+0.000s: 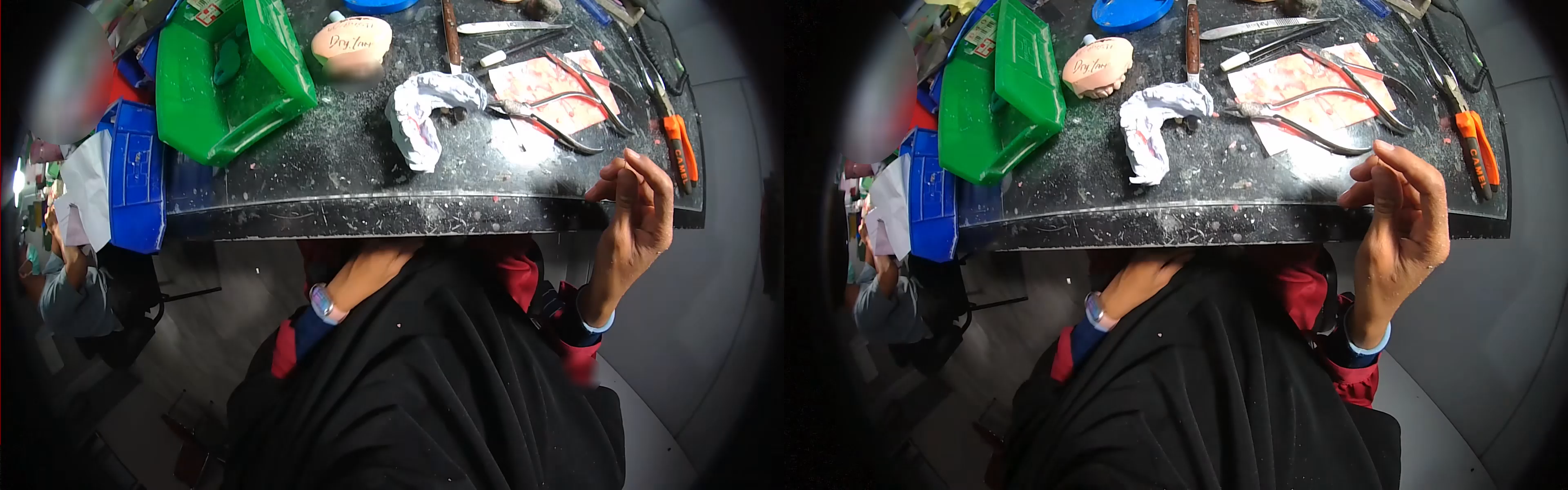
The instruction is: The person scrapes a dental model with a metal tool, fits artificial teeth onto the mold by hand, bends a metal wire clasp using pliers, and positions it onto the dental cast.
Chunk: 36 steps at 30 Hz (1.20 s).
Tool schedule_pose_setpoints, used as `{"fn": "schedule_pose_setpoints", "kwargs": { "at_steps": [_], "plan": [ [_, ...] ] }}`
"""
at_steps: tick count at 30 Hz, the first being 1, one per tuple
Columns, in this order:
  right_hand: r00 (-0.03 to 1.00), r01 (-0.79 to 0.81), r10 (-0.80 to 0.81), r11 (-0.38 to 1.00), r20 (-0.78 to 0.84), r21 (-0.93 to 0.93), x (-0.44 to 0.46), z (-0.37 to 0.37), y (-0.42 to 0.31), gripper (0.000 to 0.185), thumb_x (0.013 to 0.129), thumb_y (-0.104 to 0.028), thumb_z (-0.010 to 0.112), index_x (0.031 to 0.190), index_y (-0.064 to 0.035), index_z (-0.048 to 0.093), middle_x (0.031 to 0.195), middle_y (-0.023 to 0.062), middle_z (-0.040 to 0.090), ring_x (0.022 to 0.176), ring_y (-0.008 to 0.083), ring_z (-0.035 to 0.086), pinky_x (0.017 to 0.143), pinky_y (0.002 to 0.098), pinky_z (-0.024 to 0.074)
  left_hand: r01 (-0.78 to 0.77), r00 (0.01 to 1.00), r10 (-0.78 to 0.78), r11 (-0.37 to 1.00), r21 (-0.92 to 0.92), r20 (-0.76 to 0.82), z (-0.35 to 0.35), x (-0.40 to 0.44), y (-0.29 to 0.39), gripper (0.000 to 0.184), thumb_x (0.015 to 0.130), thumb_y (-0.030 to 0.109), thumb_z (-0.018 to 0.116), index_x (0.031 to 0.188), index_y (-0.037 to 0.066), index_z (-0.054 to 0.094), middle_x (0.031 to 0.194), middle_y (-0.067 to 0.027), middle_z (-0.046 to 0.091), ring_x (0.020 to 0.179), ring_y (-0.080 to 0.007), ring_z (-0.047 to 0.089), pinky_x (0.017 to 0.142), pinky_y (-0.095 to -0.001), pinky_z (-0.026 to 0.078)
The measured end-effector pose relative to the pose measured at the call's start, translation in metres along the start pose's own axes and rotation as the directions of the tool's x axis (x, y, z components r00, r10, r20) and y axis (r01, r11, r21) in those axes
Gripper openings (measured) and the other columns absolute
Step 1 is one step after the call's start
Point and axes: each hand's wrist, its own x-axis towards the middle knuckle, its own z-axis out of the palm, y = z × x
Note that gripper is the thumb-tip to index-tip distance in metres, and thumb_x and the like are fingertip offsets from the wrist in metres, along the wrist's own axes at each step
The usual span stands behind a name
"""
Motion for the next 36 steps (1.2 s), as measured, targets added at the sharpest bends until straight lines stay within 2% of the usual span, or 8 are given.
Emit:
{"fn": "schedule_pose_setpoints", "kwargs": {
  "at_steps": [8,11,12,15,18,31,34,36],
  "plan": [
    [0.998,0.014,-0.014,1.000,0.053,-0.010,-0.011,-0.013,0.009,0.015,0.087,0.002,0.051,0.099,0.0014,0.059,0.080,0.0095,0.058,0.060,0.0095,0.056,0.053,0.0203,0.0463,0.170,0.967,-0.036,0.828,-0.534,0.253,0.048,0.032,-0.014,0.027,0.086,0.014,0.048,0.108,0.002,0.059,0.104,-0.0121,0.060,0.105,-0.0275,0.052,0.094,-0.0341,0.037],
    [0.998,-0.008,0.009,1.000,0.068,-0.011,-0.013,-0.016,0.011,0.016,0.086,0.005,0.050,0.098,0.0021,0.059,0.080,0.0093,0.059,0.060,0.0093,0.056,0.054,0.0202,0.0458,0.312,0.855,-0.179,0.927,-0.209,0.486,0.040,0.046,-0.016,0.031,0.088,0.015,0.045,0.114,0.002,0.054,0.113,-0.0140,0.056,0.108,-0.0275,0.050,0.096,-0.0351,0.035],
    [0.997,-0.015,0.015,1.000,0.072,-0.002,-0.015,-0.016,0.014,0.016,0.086,0.006,0.050,0.098,0.0021,0.059,0.080,0.0091,0.059,0.060,0.0092,0.055,0.054,0.0201,0.0456,0.145,0.989,-0.132,0.945,-0.293,0.067,0.064,0.039,-0.026,0.036,0.090,0.017,0.043,0.122,0.002,0.047,0.125,-0.0171,0.047,0.115,-0.0293,0.044,0.099,-0.0375,0.032],
    [0.997,-0.032,0.031,1.000,0.074,0.002,-0.018,-0.017,0.016,0.018,0.084,0.009,0.050,0.097,0.0025,0.059,0.078,0.0082,0.059,0.060,0.0086,0.055,0.056,0.0190,0.0436,0.057,0.989,0.000,0.923,0.381,-0.147,0.102,0.027,-0.055,0.039,0.091,0.019,0.039,0.126,0.003,0.041,0.131,-0.0179,0.039,0.120,-0.0307,0.037,0.101,-0.0402,0.029],
    [0.996,-0.029,0.029,1.000,0.085,-0.007,-0.019,-0.018,0.014,0.017,0.084,0.010,0.050,0.096,0.0026,0.059,0.077,0.0086,0.059,0.060,0.0088,0.054,0.057,0.0190,0.0422,0.222,0.974,-0.223,0.973,-0.058,-0.024,0.101,0.021,-0.056,0.037,0.092,0.021,0.037,0.124,0.003,0.044,0.132,-0.0174,0.038,0.122,-0.0307,0.035,0.103,-0.0428,0.025],
    [0.980,-0.157,0.158,0.987,0.120,-0.019,-0.014,-0.023,0.010,0.018,0.083,0.008,0.052,0.099,0.0037,0.059,0.081,0.0104,0.061,0.067,0.0119,0.059,0.063,0.0215,0.0469,-0.019,0.997,0.048,0.908,0.419,-0.058,0.054,-0.010,-0.042,0.033,0.087,0.017,0.049,0.115,0.001,0.052,0.116,-0.0186,0.051,0.110,-0.0328,0.047,0.096,-0.0429,0.034],
    [0.966,-0.238,0.230,0.970,0.114,0.055,-0.012,-0.019,0.002,0.017,0.083,0.008,0.053,0.099,0.0051,0.058,0.080,0.0132,0.062,0.068,0.0143,0.060,0.063,0.0234,0.0490,0.388,0.918,-0.395,0.912,-0.132,-0.030,0.004,-0.021,-0.012,0.029,0.082,0.012,0.055,0.109,0.000,0.056,0.105,-0.0171,0.056,0.101,-0.0309,0.053,0.091,-0.0403,0.040],
    [0.966,-0.232,0.217,0.968,0.142,0.098,-0.011,-0.017,0.004,0.017,0.082,0.008,0.054,0.098,0.0065,0.057,0.076,0.0156,0.062,0.067,0.0175,0.062,0.061,0.0248,0.0508,0.593,0.696,-0.703,0.444,-0.672,0.150,-0.048,-0.027,0.025,0.024,0.074,0.004,0.062,0.097,0.000,0.060,0.089,-0.0141,0.060,0.086,-0.0253,0.058,0.083,-0.0335,0.045]
  ]
}}
